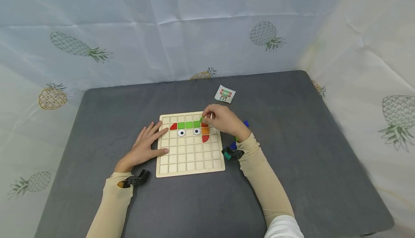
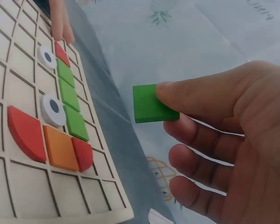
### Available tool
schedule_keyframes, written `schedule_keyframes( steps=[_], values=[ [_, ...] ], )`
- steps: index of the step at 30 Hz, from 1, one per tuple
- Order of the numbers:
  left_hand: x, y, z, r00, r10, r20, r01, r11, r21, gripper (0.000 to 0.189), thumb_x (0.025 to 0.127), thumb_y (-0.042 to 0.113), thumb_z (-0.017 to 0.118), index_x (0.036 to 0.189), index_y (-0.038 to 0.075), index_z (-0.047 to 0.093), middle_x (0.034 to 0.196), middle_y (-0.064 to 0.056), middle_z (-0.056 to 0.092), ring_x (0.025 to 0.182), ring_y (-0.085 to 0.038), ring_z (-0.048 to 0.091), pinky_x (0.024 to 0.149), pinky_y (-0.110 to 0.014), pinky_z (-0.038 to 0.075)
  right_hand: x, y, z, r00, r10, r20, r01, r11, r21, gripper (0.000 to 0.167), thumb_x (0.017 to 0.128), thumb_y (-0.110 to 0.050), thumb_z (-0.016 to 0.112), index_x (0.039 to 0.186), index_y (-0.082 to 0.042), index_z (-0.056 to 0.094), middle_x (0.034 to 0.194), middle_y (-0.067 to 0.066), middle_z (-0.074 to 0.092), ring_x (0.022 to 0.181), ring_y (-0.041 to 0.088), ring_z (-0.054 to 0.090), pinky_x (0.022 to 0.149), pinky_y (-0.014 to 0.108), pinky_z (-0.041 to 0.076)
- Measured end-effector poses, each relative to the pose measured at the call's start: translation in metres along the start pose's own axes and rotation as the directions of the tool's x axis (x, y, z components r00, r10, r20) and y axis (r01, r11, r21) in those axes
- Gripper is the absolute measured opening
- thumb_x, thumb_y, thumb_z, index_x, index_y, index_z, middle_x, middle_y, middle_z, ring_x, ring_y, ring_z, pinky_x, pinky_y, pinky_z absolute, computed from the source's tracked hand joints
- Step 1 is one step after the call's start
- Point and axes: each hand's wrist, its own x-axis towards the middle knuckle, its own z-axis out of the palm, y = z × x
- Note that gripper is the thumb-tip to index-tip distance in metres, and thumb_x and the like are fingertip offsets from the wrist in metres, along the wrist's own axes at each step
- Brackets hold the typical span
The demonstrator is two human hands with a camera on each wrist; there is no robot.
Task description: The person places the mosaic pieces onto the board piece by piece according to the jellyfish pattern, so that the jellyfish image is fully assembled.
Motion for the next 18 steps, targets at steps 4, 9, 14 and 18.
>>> schedule_keyframes(
  steps=[4,9,14,18],
  values=[
    [0.000,0.000,0.000,1.000,-0.002,0.000,0.002,1.000,0.002,0.082,0.087,0.042,0.076,0.157,0.019,0.041,0.172,-0.006,0.013,0.160,-0.034,0.002,0.129,-0.054,-0.006,0.003,-0.001,0.009,1.000,-0.014,0.022,0.014,1.000,0.002,0.011,0.097,-0.015,0.070,0.106,-0.008,0.071,0.094,0.003,0.066,0.086,0.018,0.054,0.072,0.030,0.048],
    [0.002,0.000,0.001,1.000,0.000,-0.001,0.000,1.000,0.003,0.082,0.087,0.042,0.077,0.157,0.019,0.041,0.172,-0.006,0.014,0.160,-0.034,0.002,0.129,-0.054,-0.005,0.004,-0.001,0.017,0.996,-0.037,0.081,0.037,0.999,0.000,0.012,0.097,-0.016,0.069,0.105,-0.008,0.073,0.093,0.002,0.064,0.085,0.017,0.052,0.071,0.028,0.045],
    [0.002,0.000,0.001,1.000,0.002,-0.001,-0.002,1.000,-0.002,0.083,0.087,0.043,0.077,0.157,0.019,0.041,0.172,-0.006,0.014,0.160,-0.034,0.002,0.129,-0.055,-0.005,0.006,-0.001,0.026,0.990,-0.031,0.137,0.035,0.999,-0.024,0.008,0.096,-0.017,0.071,0.100,-0.012,0.074,0.092,0.002,0.064,0.081,0.015,0.051,0.067,0.026,0.043],
    [0.001,0.000,0.001,1.000,-0.005,0.003,0.005,1.000,-0.008,0.083,0.087,0.043,0.077,0.157,0.020,0.040,0.172,-0.005,0.014,0.161,-0.033,0.001,0.129,-0.054,-0.006,0.007,-0.001,0.032,0.981,-0.018,0.191,0.027,0.998,-0.050,0.007,0.096,-0.017,0.070,0.099,-0.012,0.074,0.096,0.001,0.067,0.080,0.013,0.053,0.069,0.024,0.047]
  ],
)
